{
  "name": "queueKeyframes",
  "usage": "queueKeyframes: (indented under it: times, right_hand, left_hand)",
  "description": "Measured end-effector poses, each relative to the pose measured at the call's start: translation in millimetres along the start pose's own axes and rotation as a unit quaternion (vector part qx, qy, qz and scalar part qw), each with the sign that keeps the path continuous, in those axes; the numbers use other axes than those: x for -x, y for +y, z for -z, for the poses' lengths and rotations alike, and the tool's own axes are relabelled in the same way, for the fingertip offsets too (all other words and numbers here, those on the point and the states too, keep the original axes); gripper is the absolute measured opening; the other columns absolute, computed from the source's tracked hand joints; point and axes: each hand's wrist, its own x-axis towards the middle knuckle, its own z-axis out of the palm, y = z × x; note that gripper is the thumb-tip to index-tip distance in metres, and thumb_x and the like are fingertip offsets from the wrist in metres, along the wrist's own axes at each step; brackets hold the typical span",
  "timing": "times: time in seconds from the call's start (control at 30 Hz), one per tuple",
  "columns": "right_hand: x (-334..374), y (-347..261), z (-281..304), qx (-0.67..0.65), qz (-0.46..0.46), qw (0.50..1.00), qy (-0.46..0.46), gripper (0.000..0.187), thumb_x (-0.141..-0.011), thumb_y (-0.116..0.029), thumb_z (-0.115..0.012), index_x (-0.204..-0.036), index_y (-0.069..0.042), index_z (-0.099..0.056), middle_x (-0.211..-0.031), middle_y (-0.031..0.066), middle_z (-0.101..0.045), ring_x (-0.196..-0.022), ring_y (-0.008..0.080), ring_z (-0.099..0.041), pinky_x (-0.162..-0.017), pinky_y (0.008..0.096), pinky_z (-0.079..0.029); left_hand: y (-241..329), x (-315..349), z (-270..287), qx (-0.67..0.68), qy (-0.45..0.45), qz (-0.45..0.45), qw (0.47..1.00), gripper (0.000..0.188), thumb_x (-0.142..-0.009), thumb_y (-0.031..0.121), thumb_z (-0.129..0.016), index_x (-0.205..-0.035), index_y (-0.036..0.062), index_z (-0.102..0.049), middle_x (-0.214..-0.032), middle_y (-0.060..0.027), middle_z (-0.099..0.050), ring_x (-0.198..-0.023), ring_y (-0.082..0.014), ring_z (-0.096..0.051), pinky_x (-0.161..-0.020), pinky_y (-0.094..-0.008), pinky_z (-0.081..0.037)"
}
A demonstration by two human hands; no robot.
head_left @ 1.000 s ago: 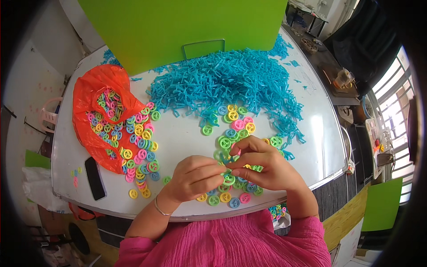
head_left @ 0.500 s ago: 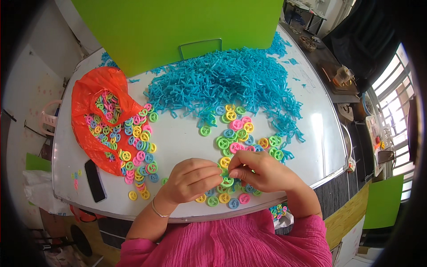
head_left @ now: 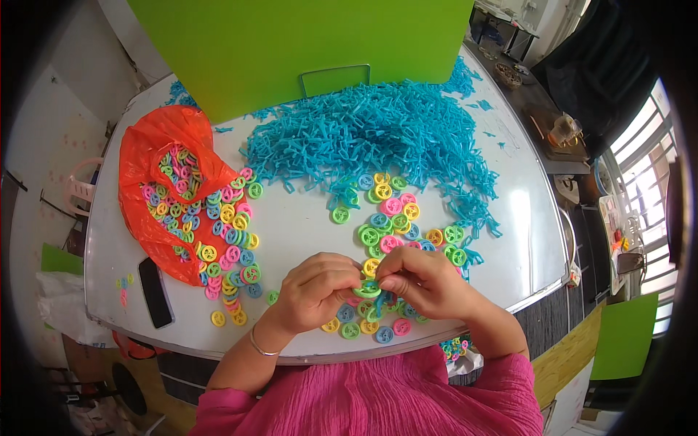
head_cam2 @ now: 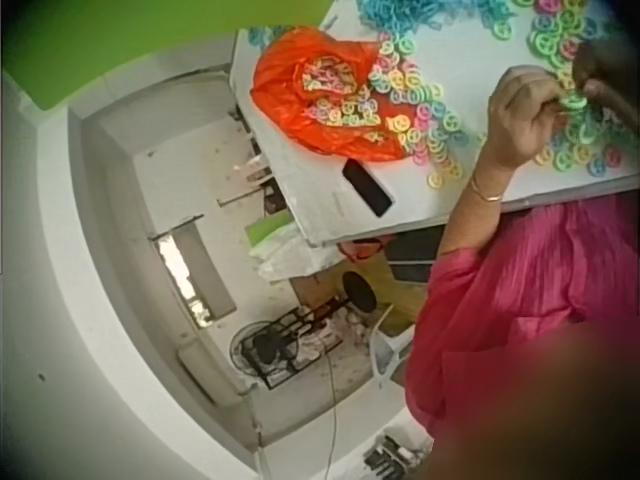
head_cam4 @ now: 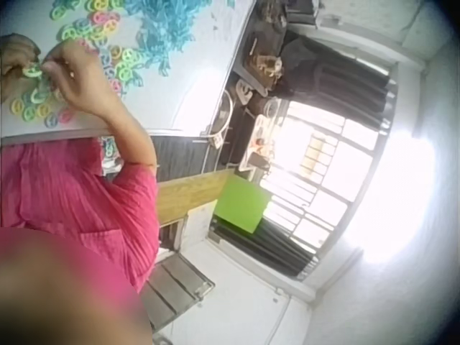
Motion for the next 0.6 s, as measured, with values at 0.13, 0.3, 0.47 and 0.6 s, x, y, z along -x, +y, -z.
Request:
queueKeyframes:
  times: [0.13,0.3,0.47,0.6]
  right_hand:
    - [-2,-1,3,-0.059,-0.058,0.997,0.005,0.029,-0.093,-0.007,-0.062,-0.12,-0.002,-0.051,-0.087,0.0047,-0.06,-0.071,0.0111,-0.061,-0.064,0.0265,-0.051]
    - [-11,0,12,-0.323,-0.197,0.924,0.056,0.044,-0.09,-0.004,-0.066,-0.13,-0.003,-0.048,-0.087,0.0021,-0.06,-0.078,0.0115,-0.061,-0.069,0.0264,-0.053]
    - [-10,10,13,-0.352,-0.234,0.906,0.034,0.041,-0.092,-0.007,-0.064,-0.131,-0.003,-0.05,-0.093,0.0032,-0.061,-0.088,0.0106,-0.06,-0.074,0.0267,-0.053]
    - [-10,7,10,-0.371,-0.23,0.899,0.032,0.037,-0.091,-0.006,-0.065,-0.126,-0.002,-0.056,-0.094,0.0029,-0.062,-0.086,0.0107,-0.061,-0.076,0.0264,-0.053]
  left_hand:
    - [-4,1,-1,0.056,-0.003,0.065,0.996,0.015,-0.082,0.004,-0.071,-0.092,0.0035,-0.061,-0.09,-0.0089,-0.066,-0.085,-0.0244,-0.066,-0.076,-0.0321,-0.054]
    - [-4,9,-7,0.364,0.068,0.367,0.854,0.016,-0.087,0.001,-0.068,-0.099,0.0023,-0.058,-0.094,-0.0057,-0.065,-0.088,-0.0135,-0.064,-0.078,-0.0259,-0.052]
    - [-5,7,-4,0.372,0.047,0.406,0.834,0.014,-0.093,0.009,-0.064,-0.101,0.0022,-0.055,-0.093,-0.0054,-0.065,-0.087,-0.0128,-0.063,-0.08,-0.0279,-0.053]
    - [-4,6,-6,0.364,0.047,0.401,0.839,0.014,-0.093,0.009,-0.064,-0.102,0.0021,-0.056,-0.093,-0.005,-0.065,-0.086,-0.0121,-0.063,-0.079,-0.0276,-0.053]
